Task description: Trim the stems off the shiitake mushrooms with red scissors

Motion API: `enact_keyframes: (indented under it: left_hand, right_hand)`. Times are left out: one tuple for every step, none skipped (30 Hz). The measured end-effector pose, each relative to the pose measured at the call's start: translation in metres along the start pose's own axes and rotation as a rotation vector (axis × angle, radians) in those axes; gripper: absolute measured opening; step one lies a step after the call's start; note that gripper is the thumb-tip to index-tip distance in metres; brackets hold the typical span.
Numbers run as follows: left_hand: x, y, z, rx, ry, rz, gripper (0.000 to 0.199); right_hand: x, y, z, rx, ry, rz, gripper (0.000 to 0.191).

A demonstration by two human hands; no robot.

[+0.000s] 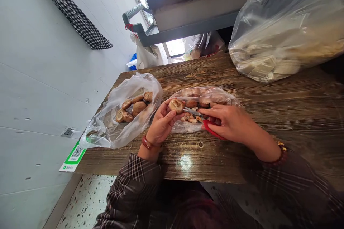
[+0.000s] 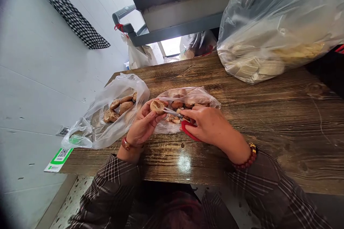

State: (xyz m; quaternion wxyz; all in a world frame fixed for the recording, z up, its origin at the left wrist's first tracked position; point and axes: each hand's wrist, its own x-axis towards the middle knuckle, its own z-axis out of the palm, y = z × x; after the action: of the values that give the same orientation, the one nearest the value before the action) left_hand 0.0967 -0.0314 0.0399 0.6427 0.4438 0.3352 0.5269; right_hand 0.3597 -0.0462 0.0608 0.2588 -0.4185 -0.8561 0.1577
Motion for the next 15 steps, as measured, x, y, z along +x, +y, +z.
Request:
enact_keyframes:
  left_hand:
    - [0.0, -0.001, 0.0, 0.011, 0.003, 0.008, 0.048]
    - [0.0, -0.002, 0.001, 0.028, 0.003, 0.017, 0.05]
    - [0.0, -0.003, 0.001, 0.047, 0.0, 0.027, 0.053]
    - [0.0, -0.004, 0.001, 0.069, -0.007, 0.037, 0.055]
    - [0.0, -0.006, 0.001, 0.09, -0.014, 0.051, 0.056]
    - [-0.001, -0.007, 0.001, 0.11, -0.021, 0.066, 0.056]
    - [-0.001, -0.009, 0.001, 0.13, -0.029, 0.082, 0.056]
    - [-0.001, -0.01, 0.001, 0.151, -0.036, 0.098, 0.056]
    - [0.0, -0.012, 0.0, 0.172, -0.041, 0.116, 0.057]
    - [0.0, -0.013, 0.0, 0.193, -0.045, 0.135, 0.057]
    - [0.0, -0.014, -0.001, 0.216, -0.048, 0.155, 0.059]
    - [0.0, -0.015, -0.002, 0.239, -0.05, 0.177, 0.06]
    - [0.001, -0.016, -0.003, 0.263, -0.053, 0.201, 0.061]
    - [0.001, -0.017, -0.003, 0.287, -0.055, 0.225, 0.062]
    - [0.002, -0.017, -0.004, 0.311, -0.058, 0.247, 0.062]
  right_hand:
    - [0.0, -0.001, 0.001, 0.019, 0.002, 0.002, 0.042]
    - [0.0, -0.001, 0.002, 0.029, 0.003, 0.003, 0.041]
    - [0.0, -0.002, 0.002, 0.034, 0.003, 0.008, 0.04]
    - [0.001, -0.002, 0.003, 0.038, 0.004, 0.017, 0.039]
    - [0.001, -0.002, 0.004, 0.044, 0.002, 0.024, 0.039]
    - [0.001, -0.002, 0.004, 0.055, -0.001, 0.029, 0.039]
    - [0.001, -0.002, 0.004, 0.068, -0.005, 0.033, 0.04]
    - [0.001, -0.002, 0.004, 0.081, -0.011, 0.035, 0.04]
    - [0.002, -0.003, 0.003, 0.092, -0.018, 0.037, 0.04]
    - [0.002, -0.003, 0.003, 0.099, -0.025, 0.04, 0.039]
    - [0.002, -0.003, 0.002, 0.105, -0.034, 0.044, 0.037]
    - [0.002, -0.003, 0.002, 0.109, -0.042, 0.049, 0.036]
    - [0.002, -0.003, 0.002, 0.115, -0.049, 0.054, 0.034]
    - [0.002, -0.003, 0.001, 0.121, -0.054, 0.059, 0.033]
    - [0.002, -0.003, 0.001, 0.128, -0.057, 0.065, 0.033]
